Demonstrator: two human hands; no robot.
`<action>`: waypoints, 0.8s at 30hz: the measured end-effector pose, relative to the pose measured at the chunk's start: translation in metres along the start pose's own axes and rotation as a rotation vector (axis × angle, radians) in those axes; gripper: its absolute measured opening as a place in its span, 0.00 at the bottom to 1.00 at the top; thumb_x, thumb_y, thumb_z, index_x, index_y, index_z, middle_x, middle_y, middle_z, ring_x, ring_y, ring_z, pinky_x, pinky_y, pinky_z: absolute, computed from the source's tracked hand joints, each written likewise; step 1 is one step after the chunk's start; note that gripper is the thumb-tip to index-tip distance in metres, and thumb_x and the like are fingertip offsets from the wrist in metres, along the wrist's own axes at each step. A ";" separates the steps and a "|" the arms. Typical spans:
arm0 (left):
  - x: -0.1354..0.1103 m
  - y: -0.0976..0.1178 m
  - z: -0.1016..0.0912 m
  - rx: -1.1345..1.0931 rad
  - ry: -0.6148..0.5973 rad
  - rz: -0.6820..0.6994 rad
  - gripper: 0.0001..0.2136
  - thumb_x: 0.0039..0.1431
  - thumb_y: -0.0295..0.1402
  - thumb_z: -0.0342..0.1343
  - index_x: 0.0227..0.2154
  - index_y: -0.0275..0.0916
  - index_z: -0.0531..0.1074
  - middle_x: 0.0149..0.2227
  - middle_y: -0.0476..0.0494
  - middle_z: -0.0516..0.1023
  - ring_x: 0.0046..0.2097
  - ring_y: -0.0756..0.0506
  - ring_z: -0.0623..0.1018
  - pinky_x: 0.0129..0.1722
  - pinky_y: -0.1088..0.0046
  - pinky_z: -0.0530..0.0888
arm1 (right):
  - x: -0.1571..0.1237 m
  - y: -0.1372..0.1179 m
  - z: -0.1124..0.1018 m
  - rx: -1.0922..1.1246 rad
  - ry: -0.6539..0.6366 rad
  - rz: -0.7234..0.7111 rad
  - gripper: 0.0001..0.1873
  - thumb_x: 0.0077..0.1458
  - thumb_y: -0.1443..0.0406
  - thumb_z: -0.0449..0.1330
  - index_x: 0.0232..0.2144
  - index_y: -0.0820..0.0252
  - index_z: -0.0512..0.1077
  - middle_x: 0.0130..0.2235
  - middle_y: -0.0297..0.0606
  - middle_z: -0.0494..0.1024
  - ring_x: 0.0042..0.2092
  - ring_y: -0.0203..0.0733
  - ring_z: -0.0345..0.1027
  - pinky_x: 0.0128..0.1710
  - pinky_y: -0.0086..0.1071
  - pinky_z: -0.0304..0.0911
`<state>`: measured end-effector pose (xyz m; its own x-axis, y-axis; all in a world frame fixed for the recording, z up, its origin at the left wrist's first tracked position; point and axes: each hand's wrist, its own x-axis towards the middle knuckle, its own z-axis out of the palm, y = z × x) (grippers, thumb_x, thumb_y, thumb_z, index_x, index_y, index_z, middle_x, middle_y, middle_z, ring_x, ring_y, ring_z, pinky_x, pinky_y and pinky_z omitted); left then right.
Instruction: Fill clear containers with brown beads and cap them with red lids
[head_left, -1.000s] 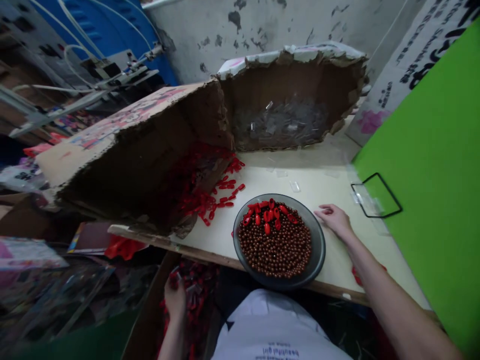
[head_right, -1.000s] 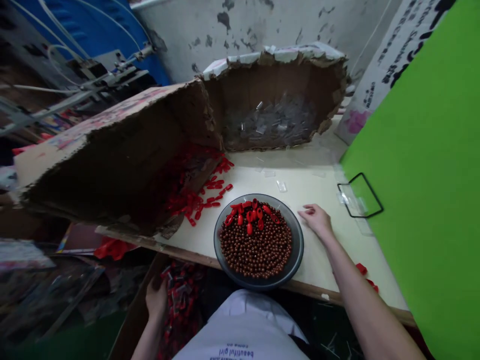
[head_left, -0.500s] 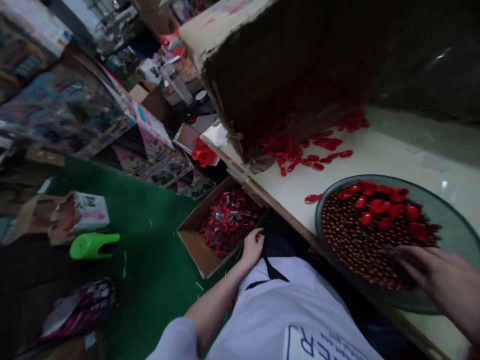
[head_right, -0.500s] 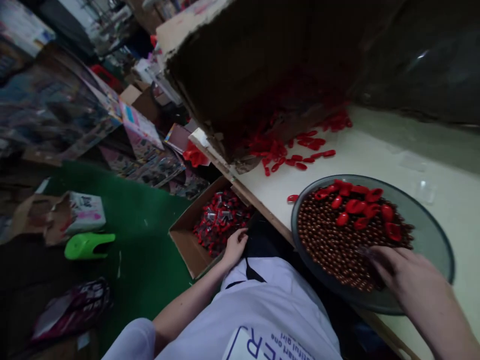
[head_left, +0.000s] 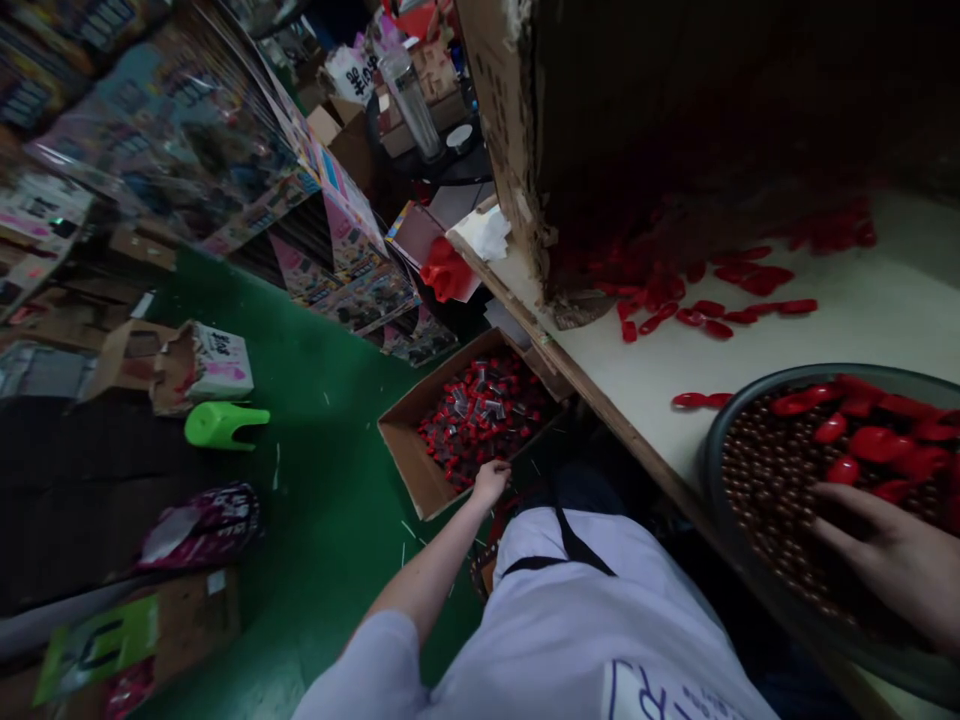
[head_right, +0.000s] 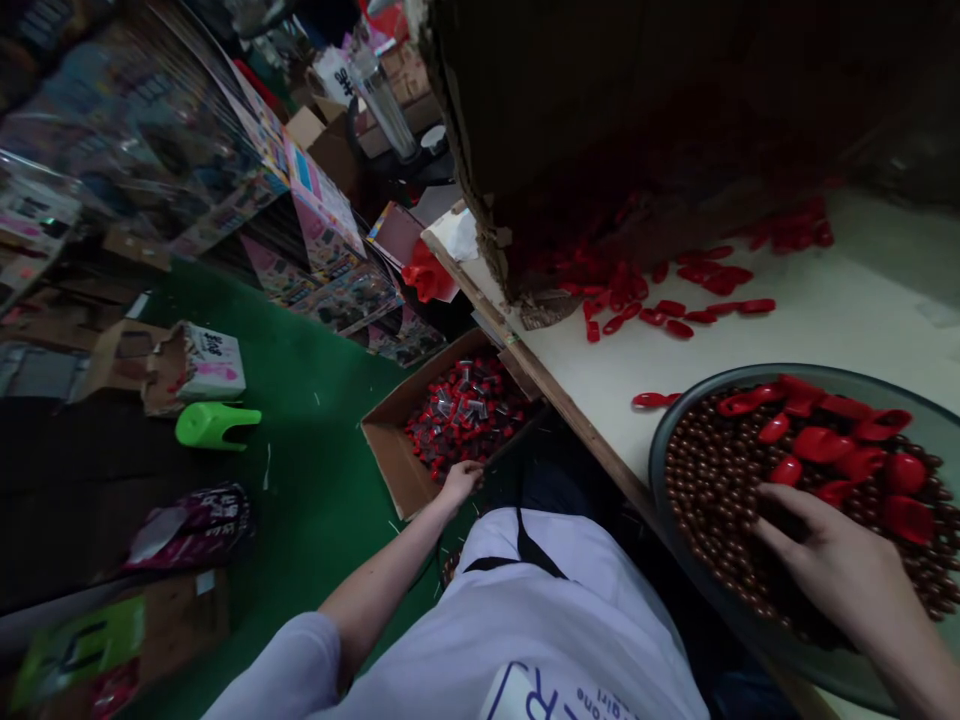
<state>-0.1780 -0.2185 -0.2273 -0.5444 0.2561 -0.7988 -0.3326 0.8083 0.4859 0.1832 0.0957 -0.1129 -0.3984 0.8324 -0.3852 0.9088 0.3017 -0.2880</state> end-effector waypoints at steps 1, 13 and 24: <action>0.000 0.001 0.000 -0.012 -0.007 -0.015 0.16 0.62 0.38 0.53 0.49 0.35 0.68 0.48 0.39 0.72 0.46 0.44 0.75 0.44 0.60 0.75 | 0.000 0.002 -0.001 0.077 -0.011 0.026 0.23 0.39 0.49 0.58 0.38 0.50 0.74 0.38 0.43 0.80 0.34 0.55 0.74 0.37 0.44 0.67; -0.022 0.095 -0.001 -0.097 0.157 0.396 0.14 0.59 0.32 0.50 0.46 0.32 0.70 0.31 0.46 0.74 0.31 0.50 0.75 0.33 0.74 0.72 | -0.060 -0.054 -0.043 1.007 0.179 -0.067 0.16 0.45 0.58 0.68 0.38 0.53 0.74 0.40 0.43 0.80 0.41 0.47 0.75 0.46 0.39 0.69; -0.058 0.162 0.033 0.399 0.094 0.750 0.16 0.65 0.34 0.43 0.53 0.39 0.65 0.44 0.42 0.76 0.44 0.47 0.76 0.45 0.70 0.72 | -0.053 -0.057 -0.043 1.100 0.220 -0.015 0.18 0.44 0.57 0.68 0.38 0.54 0.73 0.40 0.38 0.80 0.42 0.44 0.75 0.48 0.39 0.69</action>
<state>-0.1751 -0.0851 -0.1143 -0.5794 0.7675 -0.2743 0.4276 0.5728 0.6994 0.1578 0.0548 -0.0384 -0.2789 0.9289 -0.2437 0.2571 -0.1723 -0.9509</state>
